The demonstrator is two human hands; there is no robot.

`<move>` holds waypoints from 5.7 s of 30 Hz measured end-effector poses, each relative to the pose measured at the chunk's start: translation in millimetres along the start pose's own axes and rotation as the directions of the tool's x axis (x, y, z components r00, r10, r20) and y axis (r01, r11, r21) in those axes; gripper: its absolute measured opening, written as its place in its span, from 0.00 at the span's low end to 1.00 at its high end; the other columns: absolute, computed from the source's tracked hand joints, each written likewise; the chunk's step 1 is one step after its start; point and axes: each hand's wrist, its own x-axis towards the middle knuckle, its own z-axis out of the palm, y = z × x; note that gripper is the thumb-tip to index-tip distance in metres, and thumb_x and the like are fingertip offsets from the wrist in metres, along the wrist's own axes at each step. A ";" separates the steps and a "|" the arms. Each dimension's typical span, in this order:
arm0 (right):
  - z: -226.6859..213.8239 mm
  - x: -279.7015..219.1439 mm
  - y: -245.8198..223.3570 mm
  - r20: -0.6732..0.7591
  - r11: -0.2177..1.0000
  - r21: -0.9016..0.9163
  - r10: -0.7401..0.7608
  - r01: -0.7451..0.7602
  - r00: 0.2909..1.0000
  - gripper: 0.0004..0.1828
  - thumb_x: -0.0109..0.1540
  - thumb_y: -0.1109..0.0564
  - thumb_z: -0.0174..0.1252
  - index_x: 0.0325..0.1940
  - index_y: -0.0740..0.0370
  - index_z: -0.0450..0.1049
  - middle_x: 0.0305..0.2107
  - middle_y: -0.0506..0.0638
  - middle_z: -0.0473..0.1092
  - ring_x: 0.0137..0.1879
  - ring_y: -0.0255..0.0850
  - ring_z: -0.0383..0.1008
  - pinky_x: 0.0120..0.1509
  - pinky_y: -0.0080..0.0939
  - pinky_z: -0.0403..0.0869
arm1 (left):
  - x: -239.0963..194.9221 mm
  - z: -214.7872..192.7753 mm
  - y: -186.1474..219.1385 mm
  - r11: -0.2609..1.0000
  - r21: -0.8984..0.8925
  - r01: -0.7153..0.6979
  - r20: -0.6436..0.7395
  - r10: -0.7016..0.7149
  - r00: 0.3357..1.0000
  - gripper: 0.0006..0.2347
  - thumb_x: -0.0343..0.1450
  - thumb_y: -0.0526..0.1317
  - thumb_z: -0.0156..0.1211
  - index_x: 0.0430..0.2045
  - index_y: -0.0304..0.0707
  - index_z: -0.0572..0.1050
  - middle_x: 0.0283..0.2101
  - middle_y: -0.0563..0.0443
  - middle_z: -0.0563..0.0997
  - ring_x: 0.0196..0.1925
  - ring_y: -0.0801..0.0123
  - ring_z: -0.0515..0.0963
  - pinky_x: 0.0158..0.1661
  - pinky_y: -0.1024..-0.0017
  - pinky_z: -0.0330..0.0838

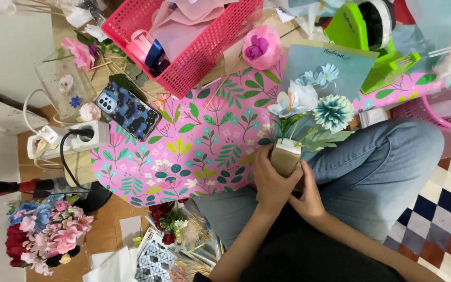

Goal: Assembling and wrapping a small artificial flower bouquet using a cardboard base, decorative paper, and tape.

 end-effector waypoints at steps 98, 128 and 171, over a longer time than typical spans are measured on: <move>-175.1 214.9 -189.4 0.141 0.415 -0.823 -0.510 0.387 0.849 0.10 0.70 0.52 0.75 0.44 0.61 0.85 0.26 0.48 0.71 0.34 0.43 0.67 0.65 0.43 0.61 | 16.7 -28.3 8.9 0.991 0.118 -0.059 0.033 0.056 0.998 0.31 0.56 0.39 0.77 0.53 0.30 0.69 0.50 0.40 0.75 0.49 0.52 0.75 0.52 0.62 0.72; -88.8 110.6 -122.6 -0.205 1.000 -0.008 -0.003 0.002 0.979 0.11 0.62 0.62 0.60 0.47 0.68 0.82 0.19 0.51 0.78 0.13 0.33 0.67 0.18 0.28 0.65 | 135.3 -42.0 39.2 0.943 0.331 0.026 0.064 -0.050 0.997 0.31 0.56 0.46 0.75 0.53 0.39 0.70 0.46 0.46 0.74 0.43 0.53 0.78 0.42 0.61 0.75; -50.8 132.8 -149.2 -0.319 0.986 0.159 0.014 0.039 0.948 0.29 0.66 0.67 0.56 0.70 0.65 0.58 0.22 0.51 0.69 0.22 0.34 0.67 0.27 0.29 0.68 | 119.3 -50.8 58.1 0.984 0.021 0.177 0.156 -0.178 0.971 0.31 0.62 0.41 0.72 0.59 0.27 0.66 0.51 0.36 0.80 0.49 0.53 0.83 0.49 0.64 0.76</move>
